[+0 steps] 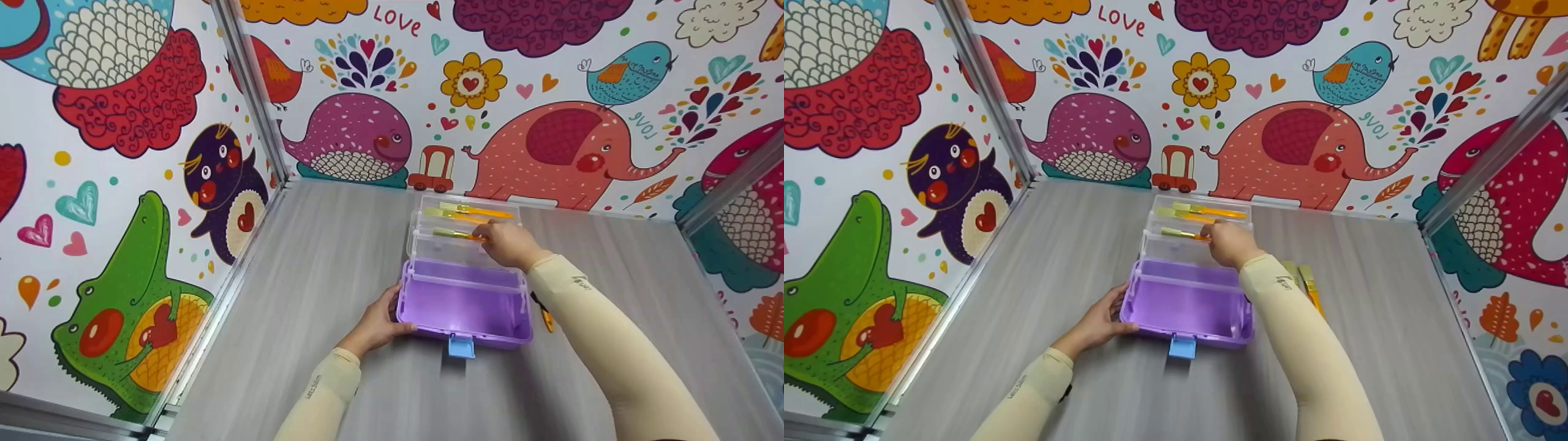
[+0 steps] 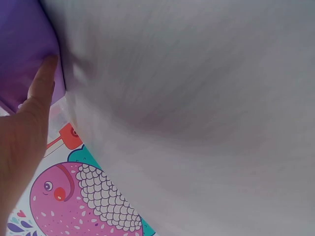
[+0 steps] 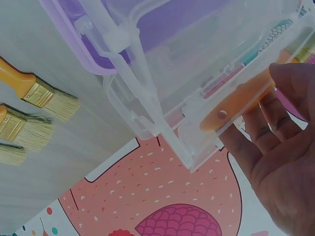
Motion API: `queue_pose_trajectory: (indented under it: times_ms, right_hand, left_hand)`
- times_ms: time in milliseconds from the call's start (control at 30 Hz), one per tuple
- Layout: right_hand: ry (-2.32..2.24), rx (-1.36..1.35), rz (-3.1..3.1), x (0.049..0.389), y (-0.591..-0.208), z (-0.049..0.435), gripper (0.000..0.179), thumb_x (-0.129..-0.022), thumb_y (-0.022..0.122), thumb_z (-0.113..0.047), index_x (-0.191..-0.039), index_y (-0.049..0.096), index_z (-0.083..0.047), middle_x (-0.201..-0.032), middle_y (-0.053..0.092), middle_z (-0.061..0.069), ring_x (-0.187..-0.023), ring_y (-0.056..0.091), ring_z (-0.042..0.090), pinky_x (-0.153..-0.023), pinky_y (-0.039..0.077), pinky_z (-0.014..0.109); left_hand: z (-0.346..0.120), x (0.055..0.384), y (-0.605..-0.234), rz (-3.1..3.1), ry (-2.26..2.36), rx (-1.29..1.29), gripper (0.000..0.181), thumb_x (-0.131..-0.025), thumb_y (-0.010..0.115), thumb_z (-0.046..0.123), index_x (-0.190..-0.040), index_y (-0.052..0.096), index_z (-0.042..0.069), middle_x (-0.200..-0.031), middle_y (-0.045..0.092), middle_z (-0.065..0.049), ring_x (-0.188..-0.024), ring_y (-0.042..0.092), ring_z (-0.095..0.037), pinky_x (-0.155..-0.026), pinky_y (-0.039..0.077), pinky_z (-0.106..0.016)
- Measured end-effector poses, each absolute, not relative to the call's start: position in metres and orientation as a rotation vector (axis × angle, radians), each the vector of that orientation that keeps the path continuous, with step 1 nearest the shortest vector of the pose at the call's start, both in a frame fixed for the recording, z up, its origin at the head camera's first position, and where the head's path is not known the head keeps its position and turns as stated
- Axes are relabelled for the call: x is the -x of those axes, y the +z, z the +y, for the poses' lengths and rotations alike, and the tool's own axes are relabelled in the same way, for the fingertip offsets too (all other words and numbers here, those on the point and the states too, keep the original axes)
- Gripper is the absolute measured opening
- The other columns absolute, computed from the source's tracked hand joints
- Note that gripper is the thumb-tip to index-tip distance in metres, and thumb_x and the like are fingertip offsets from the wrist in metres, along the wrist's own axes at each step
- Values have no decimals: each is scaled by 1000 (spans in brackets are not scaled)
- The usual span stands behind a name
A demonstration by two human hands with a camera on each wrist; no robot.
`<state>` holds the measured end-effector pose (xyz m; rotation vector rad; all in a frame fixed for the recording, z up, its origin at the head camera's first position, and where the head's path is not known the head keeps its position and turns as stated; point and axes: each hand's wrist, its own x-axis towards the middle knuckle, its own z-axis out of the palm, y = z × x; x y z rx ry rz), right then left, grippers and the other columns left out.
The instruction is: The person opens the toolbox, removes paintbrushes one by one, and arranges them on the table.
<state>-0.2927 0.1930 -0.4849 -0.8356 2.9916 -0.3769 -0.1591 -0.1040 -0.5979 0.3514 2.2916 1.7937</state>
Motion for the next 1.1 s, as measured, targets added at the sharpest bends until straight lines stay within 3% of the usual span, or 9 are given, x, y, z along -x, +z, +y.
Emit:
queue_pose_trajectory:
  times_ms: [533, 767, 1100]
  right_hand:
    - [-375, 763, 3077, 291, -473, 195, 17, -87, 70, -2, -101, 76, -10, -98, 72, 9, -86, 67, 30, -77, 56, 53]
    - [-358, 649, 3089, 291, -470, 196, 22, -89, 71, -3, -109, 75, -10, -102, 69, 10, -84, 65, 31, -82, 55, 52]
    - [-375, 671, 3088, 289, -469, 203, 34, -87, 67, 2, -118, 72, -11, -104, 70, 12, -88, 67, 31, -74, 56, 50]
  left_hand:
    - [-103, 158, -596, 2310, 1767, -335, 99, -77, 85, 3, -155, 25, -1, -152, 38, -24, -136, 43, -35, -112, 35, -43]
    - [-105, 158, -593, 2303, 1755, -309, 100, -77, 85, 5, -156, 24, 2, -153, 37, -23, -137, 42, -33, -113, 35, -42]
    - [-104, 159, -596, 2303, 1765, -322, 99, -76, 85, 2, -155, 26, -1, -149, 42, -26, -134, 45, -37, -111, 36, -45]
